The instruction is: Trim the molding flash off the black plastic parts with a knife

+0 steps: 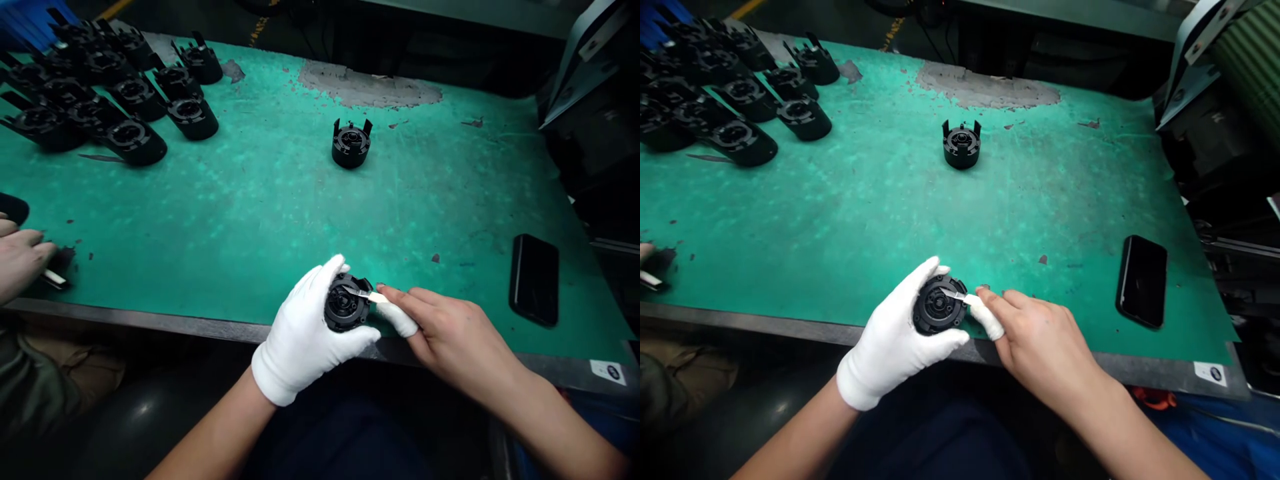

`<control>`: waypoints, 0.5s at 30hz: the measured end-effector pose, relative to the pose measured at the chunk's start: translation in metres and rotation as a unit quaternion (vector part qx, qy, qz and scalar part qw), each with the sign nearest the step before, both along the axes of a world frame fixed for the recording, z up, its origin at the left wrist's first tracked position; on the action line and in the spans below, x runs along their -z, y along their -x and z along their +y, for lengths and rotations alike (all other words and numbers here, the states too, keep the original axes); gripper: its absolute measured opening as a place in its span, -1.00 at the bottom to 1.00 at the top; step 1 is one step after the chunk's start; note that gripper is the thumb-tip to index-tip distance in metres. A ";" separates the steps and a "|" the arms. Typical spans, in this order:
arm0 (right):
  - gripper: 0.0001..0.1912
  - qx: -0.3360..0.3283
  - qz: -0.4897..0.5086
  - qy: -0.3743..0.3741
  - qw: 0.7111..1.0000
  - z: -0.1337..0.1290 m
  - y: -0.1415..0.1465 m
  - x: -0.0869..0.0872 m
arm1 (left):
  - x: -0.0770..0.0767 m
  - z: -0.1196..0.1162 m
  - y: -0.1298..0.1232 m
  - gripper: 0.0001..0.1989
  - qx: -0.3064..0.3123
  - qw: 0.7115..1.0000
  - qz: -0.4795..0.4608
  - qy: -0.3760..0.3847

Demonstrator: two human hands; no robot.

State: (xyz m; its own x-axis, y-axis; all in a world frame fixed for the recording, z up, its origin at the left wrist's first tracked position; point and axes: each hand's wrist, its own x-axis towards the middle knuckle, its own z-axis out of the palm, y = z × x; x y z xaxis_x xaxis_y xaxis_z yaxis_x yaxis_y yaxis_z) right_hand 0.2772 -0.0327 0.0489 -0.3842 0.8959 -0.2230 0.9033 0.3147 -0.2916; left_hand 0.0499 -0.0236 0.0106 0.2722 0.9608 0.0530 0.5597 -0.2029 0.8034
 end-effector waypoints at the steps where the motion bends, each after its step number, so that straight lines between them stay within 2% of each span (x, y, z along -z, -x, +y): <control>1: -0.54 -0.006 0.008 0.007 1.000 -0.002 -0.001 -0.002 | 0.000 0.000 0.000 0.01 0.001 1.000 -0.001 -0.005; 4: -0.53 -0.020 0.021 0.022 0.999 -0.006 -0.004 -0.009 | 0.000 0.001 0.001 -0.01 0.001 1.000 -0.004 -0.015; 7: -0.52 -0.029 -0.012 0.020 0.999 -0.006 -0.003 -0.014 | 0.001 0.001 0.001 -0.01 0.000 1.000 -0.006 -0.020; 10: -0.50 -0.034 -0.041 0.011 0.999 -0.004 -0.001 -0.016 | 0.002 0.000 0.002 -0.01 0.000 1.000 -0.007 -0.026; 15: -0.47 -0.038 -0.033 0.011 0.999 -0.004 -0.002 -0.018 | 0.002 -0.001 0.002 -0.03 -0.001 0.999 -0.010 -0.032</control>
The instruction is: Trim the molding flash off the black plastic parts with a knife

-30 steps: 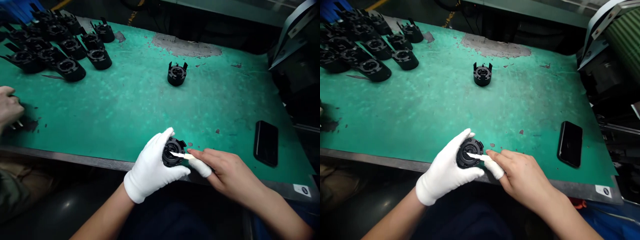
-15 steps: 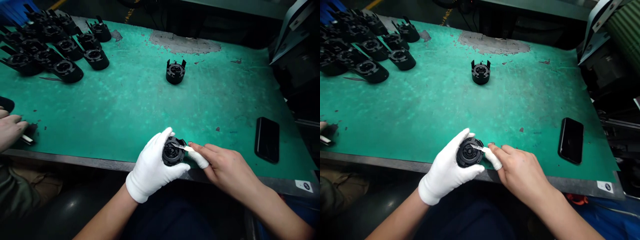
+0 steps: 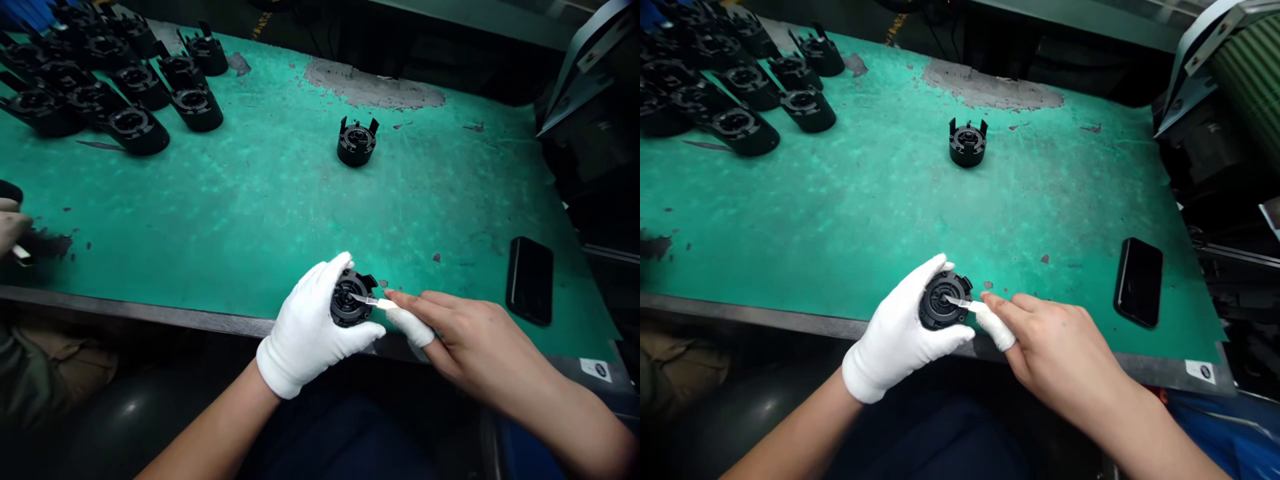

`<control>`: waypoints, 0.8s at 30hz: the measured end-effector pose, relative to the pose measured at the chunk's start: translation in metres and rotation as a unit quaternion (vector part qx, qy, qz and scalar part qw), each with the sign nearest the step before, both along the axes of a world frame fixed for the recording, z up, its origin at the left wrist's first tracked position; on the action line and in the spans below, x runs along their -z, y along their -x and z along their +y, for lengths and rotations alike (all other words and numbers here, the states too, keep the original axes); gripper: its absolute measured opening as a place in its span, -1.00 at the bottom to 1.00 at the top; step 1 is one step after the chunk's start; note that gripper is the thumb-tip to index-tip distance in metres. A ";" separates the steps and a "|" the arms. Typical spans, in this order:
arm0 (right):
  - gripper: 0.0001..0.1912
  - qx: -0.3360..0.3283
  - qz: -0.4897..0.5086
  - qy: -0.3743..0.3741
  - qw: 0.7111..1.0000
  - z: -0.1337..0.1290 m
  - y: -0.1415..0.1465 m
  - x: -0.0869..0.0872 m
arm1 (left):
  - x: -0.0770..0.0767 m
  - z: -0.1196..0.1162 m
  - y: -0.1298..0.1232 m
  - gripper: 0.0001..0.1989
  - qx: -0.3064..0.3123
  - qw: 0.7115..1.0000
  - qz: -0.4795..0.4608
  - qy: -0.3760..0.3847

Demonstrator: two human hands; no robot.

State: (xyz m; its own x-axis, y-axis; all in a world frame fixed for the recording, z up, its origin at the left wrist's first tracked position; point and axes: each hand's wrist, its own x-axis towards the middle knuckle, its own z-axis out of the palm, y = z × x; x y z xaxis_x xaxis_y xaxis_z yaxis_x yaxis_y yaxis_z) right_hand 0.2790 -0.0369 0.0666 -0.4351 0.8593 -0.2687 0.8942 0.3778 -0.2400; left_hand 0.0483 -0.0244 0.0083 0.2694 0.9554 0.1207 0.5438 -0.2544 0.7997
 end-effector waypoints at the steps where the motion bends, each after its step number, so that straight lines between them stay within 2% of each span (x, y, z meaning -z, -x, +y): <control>1: -0.48 -0.002 0.003 0.001 1.000 -0.001 0.000 -0.001 | 0.000 0.000 0.000 -0.04 0.000 1.000 0.001 0.000; 9: -0.47 -0.014 0.007 0.008 1.000 0.002 -0.001 -0.001 | 0.000 -0.001 0.001 -0.06 0.001 1.000 0.001 -0.006; 16: -0.49 -0.007 -0.061 0.003 0.998 0.005 0.008 -0.005 | 0.000 0.000 0.000 -0.07 -0.002 1.000 0.006 -0.004; 20: -0.48 0.027 -0.095 -0.011 0.995 0.008 0.014 -0.004 | 0.002 0.000 0.000 -0.05 -0.007 1.000 0.009 -0.008; 22: -0.49 0.042 -0.088 -0.008 0.995 0.010 0.012 -0.002 | 0.003 0.000 0.000 -0.05 -0.012 1.000 0.012 -0.010; 24: -0.52 0.051 -0.039 0.006 0.998 0.009 0.009 0.000 | 0.004 -0.001 0.000 -0.04 -0.016 1.000 0.015 -0.012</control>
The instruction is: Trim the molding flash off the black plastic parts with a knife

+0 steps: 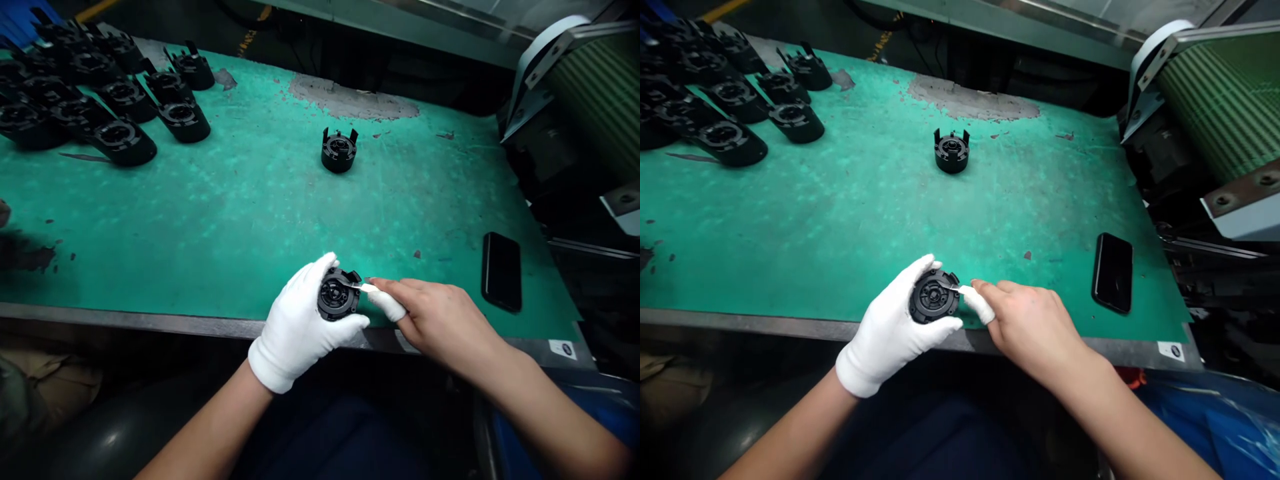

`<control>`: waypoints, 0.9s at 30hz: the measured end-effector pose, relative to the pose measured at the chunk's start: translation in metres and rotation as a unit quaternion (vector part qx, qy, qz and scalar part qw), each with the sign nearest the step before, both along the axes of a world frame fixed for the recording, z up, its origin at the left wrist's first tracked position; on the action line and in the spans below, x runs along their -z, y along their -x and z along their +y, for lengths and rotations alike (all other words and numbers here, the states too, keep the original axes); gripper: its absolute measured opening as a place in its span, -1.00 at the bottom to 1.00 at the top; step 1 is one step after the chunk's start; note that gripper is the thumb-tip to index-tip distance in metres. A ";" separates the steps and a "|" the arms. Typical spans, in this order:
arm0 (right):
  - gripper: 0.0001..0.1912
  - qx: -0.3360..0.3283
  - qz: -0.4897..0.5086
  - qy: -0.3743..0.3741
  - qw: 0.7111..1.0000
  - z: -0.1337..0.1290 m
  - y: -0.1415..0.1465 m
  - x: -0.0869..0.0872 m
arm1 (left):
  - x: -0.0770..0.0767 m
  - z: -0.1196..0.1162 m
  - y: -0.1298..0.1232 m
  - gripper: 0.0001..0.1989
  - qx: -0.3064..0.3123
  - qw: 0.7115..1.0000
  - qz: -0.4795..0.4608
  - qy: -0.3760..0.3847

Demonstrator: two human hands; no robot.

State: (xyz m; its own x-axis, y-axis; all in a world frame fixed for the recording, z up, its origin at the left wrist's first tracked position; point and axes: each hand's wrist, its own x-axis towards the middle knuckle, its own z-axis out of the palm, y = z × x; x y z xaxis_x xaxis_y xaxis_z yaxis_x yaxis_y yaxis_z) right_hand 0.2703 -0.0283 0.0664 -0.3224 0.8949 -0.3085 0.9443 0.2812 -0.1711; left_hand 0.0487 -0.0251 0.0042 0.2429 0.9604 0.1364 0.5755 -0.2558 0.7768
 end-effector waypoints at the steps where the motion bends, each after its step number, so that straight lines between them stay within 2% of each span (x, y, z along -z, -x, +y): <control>1: -0.55 0.013 0.033 0.010 0.999 -0.002 -0.002 0.000 | 0.000 0.000 0.000 -0.03 0.001 1.000 0.001 -0.001; 5: -0.79 0.086 0.172 0.097 0.977 -0.015 -0.002 0.000 | 0.000 -0.001 0.000 -0.01 0.001 1.000 -0.006 0.004; 9: -0.83 0.096 0.259 0.142 0.950 -0.026 0.007 0.003 | -0.001 -0.002 0.000 -0.01 -0.004 1.000 -0.007 0.016; 15: -0.83 0.103 0.223 0.155 0.957 -0.029 0.010 0.010 | -0.001 -0.001 0.000 -0.03 -0.001 1.000 -0.010 0.022; 22: -0.79 0.077 0.204 0.122 0.968 -0.037 0.012 0.017 | -0.001 -0.002 -0.001 -0.02 -0.012 1.000 -0.016 0.013; 27: -0.82 0.049 0.213 0.146 0.965 -0.033 0.012 0.017 | -0.007 0.000 -0.003 -0.02 -0.019 0.999 -0.020 0.023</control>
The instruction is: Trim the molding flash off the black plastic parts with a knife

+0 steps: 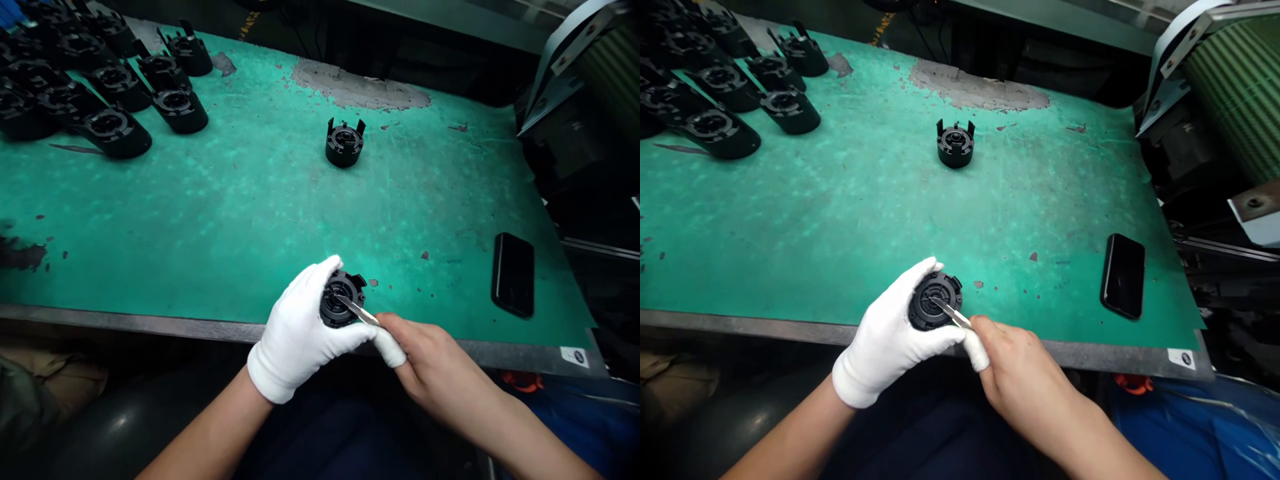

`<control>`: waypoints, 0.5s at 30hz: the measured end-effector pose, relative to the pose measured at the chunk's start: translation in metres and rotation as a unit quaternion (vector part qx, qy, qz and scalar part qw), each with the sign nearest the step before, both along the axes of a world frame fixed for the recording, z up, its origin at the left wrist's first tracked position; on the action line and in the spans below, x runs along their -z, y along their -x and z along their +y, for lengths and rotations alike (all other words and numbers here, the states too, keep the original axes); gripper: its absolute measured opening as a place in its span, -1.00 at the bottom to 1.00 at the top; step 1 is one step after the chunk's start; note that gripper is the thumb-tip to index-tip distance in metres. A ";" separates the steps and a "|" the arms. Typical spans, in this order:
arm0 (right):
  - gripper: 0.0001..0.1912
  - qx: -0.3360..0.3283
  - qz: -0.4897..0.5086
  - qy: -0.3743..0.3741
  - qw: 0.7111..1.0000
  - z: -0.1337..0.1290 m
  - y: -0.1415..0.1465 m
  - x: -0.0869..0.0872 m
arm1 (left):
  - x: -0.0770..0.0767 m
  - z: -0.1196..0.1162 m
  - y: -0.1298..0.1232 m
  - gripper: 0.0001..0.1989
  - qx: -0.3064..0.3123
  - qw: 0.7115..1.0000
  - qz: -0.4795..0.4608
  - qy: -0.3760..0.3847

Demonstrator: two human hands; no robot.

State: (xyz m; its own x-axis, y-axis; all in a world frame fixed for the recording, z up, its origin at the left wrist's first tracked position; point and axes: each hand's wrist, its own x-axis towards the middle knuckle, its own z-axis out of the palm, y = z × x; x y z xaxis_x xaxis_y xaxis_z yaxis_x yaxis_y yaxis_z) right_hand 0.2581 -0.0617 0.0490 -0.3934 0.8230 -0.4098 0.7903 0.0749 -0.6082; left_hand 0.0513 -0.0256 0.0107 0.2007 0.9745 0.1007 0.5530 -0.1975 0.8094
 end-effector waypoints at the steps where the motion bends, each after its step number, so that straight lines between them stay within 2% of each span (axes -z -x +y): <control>1: -0.81 -0.004 0.002 0.000 1.000 0.001 0.000 0.000 | -0.001 0.000 0.000 -0.02 0.000 1.000 0.001 0.003; 7: -0.71 -0.037 -0.009 0.013 0.999 0.001 0.005 -0.002 | 0.000 0.001 0.002 -0.06 0.015 0.999 0.018 0.033; 11: -0.76 -0.005 0.019 -0.023 1.000 0.004 -0.002 -0.010 | 0.002 0.000 0.002 -0.09 0.009 1.000 0.012 0.023; 15: -0.77 -0.002 -0.030 -0.048 0.998 0.011 -0.008 -0.016 | 0.005 -0.001 0.002 -0.06 0.016 1.000 0.003 0.006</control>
